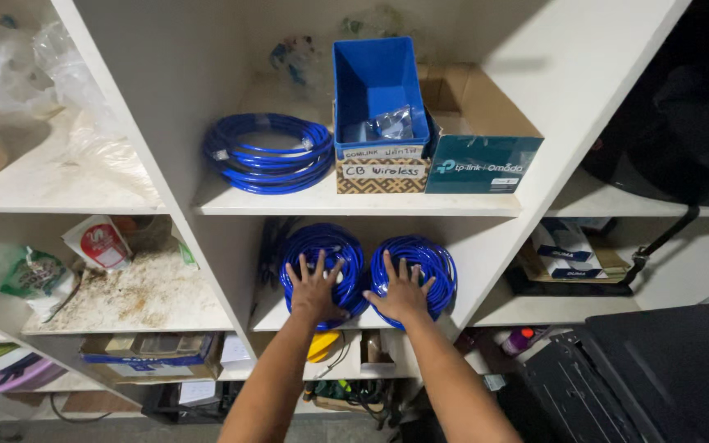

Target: The person carries coiled blue ethernet cables one at a time from a white storage shelf to a wooden work table. They stack the coils on a box on the table and use a tape dispenser to tape the coils, arranging the taped coils on the table.

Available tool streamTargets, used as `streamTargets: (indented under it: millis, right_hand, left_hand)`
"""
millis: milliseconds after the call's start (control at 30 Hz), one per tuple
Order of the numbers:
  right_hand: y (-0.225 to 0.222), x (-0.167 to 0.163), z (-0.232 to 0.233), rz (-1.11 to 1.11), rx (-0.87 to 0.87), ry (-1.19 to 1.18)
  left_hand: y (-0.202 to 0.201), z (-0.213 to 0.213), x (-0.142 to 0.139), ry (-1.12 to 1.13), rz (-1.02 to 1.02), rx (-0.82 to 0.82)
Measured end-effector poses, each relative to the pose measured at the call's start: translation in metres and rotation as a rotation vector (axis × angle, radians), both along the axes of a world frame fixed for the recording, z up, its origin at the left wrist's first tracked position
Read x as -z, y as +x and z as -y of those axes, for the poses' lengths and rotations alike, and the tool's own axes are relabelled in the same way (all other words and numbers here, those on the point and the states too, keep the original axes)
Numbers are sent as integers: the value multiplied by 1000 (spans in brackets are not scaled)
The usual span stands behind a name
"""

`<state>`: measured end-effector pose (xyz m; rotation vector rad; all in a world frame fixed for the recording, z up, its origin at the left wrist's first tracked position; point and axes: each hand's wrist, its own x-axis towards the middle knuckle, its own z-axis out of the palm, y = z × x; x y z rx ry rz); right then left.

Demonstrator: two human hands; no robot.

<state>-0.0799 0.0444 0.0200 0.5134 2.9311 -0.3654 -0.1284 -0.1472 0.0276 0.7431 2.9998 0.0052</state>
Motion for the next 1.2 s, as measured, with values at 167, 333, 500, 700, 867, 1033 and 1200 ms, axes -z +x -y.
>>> streamTargets:
  millis: [167, 333, 500, 700, 867, 1033, 1200]
  right_hand:
    - [0, 8, -3, 80, 17, 1]
    - [-3, 9, -3, 47, -4, 9]
    - [-2, 5, -7, 87, -17, -17]
    - [0, 5, -8, 42, -31, -29]
    - [2, 6, -7, -20, -28, -14]
    - [3, 8, -8, 1, -43, -12]
    - [-3, 7, -6, -3, -51, 7]
  left_hand:
    - [2, 4, 36, 10, -54, 45]
    - [-10, 0, 50, -33, 61, 65]
    - [-11, -4, 50, -67, 42, 105]
    - [-6, -4, 46, -51, -30, 113]
    - [3, -9, 46, -89, -34, 60]
    - [17, -4, 48, -18, -67, 55]
    - [28, 17, 50, 152, -170, 162]
